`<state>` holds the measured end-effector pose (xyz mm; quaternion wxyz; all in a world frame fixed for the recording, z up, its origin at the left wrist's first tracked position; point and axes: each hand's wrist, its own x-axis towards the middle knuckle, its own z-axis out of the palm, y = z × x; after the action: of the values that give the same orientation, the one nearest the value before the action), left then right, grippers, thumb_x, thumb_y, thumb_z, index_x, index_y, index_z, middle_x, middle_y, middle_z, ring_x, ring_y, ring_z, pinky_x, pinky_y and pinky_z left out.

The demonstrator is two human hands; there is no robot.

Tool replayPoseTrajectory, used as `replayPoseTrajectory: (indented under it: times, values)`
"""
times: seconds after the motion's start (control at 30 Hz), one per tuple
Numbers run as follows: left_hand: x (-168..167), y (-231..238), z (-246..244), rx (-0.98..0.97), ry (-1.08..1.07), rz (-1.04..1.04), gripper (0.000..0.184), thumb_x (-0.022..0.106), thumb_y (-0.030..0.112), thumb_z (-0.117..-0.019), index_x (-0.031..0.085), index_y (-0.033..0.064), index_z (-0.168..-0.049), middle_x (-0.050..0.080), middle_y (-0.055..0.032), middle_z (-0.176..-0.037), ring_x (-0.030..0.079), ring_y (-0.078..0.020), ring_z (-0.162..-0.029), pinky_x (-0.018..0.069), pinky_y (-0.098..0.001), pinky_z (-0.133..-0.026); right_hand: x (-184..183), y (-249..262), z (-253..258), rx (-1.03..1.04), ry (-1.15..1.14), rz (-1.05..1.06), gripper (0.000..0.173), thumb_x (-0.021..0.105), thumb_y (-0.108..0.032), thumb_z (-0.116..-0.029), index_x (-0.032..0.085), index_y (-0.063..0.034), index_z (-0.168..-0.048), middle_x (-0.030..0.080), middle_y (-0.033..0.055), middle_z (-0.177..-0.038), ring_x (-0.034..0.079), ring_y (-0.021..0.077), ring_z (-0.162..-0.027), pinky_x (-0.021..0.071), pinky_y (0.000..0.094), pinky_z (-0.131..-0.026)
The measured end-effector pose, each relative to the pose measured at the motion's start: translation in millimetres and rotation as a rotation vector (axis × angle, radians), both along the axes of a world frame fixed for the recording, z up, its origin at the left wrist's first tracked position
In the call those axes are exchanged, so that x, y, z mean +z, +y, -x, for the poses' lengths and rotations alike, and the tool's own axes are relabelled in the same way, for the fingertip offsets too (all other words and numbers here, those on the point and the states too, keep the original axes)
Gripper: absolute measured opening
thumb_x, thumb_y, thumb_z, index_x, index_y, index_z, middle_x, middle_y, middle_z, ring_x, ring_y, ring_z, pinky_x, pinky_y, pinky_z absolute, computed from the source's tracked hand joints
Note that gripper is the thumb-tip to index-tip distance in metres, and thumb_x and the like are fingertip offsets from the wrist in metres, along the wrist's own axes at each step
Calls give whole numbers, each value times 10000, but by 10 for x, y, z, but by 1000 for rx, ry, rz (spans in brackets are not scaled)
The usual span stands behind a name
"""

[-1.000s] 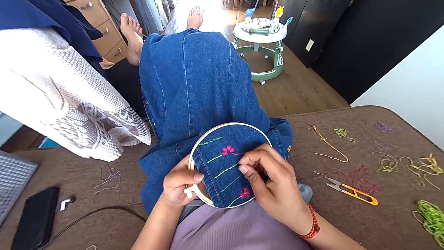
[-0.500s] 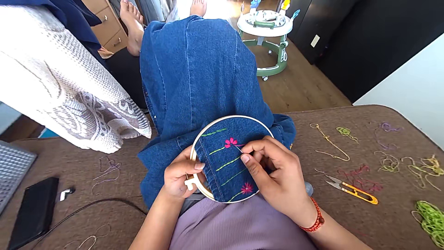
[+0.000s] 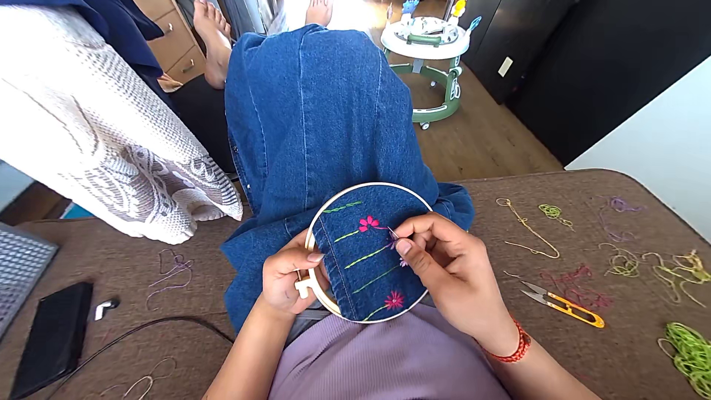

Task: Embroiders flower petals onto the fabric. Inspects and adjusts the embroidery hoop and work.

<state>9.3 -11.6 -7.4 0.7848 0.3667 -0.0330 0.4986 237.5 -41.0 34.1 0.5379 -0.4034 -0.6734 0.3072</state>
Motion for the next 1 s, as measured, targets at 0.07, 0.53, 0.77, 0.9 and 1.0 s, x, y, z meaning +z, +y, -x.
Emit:
replayPoseTrajectory:
  times: [0.07,0.53,0.77,0.9,1.0]
  values:
    - [16,7,6,-20,-23,34,286,547,103,-968,714,86,-1198,750,-58,-1089,725,-116,-997,599,-291,-873,37,7,-24,28,3,19,122,602,-108,-944,687,-136,-1026,595,-41,-776,532,30,-560,450,149,-471]
    - [247,140,232,-196,45,-31,270,562,57,-943,708,55,-1170,755,-57,-1001,730,-96,-882,605,-243,-790,166,-87,27,20,-153,-124,92,625,-132,-953,686,-118,-1021,563,-65,-805,508,-22,-592,453,110,-495]
    - [145,92,154,-169,75,3,287,574,56,-932,714,71,-1182,754,-43,-1041,729,-86,-918,605,-249,-815,-50,-66,19,-11,-111,-42,91,621,-117,-943,680,-130,-1012,587,-61,-811,525,-7,-589,468,126,-500]
    - [124,77,145,-153,64,30,286,577,65,-934,707,60,-1189,753,-60,-1047,734,-99,-918,610,-259,-810,-55,-59,16,-17,-110,-28,106,621,-113,-937,689,-130,-1017,587,-62,-810,519,-9,-584,458,122,-494]
    - [115,82,146,-151,65,29,292,578,65,-930,710,62,-1191,755,-60,-1037,735,-98,-909,610,-256,-805,-54,-45,17,-19,-112,-24,116,620,-103,-927,692,-128,-1014,587,-64,-800,511,-13,-577,448,119,-487]
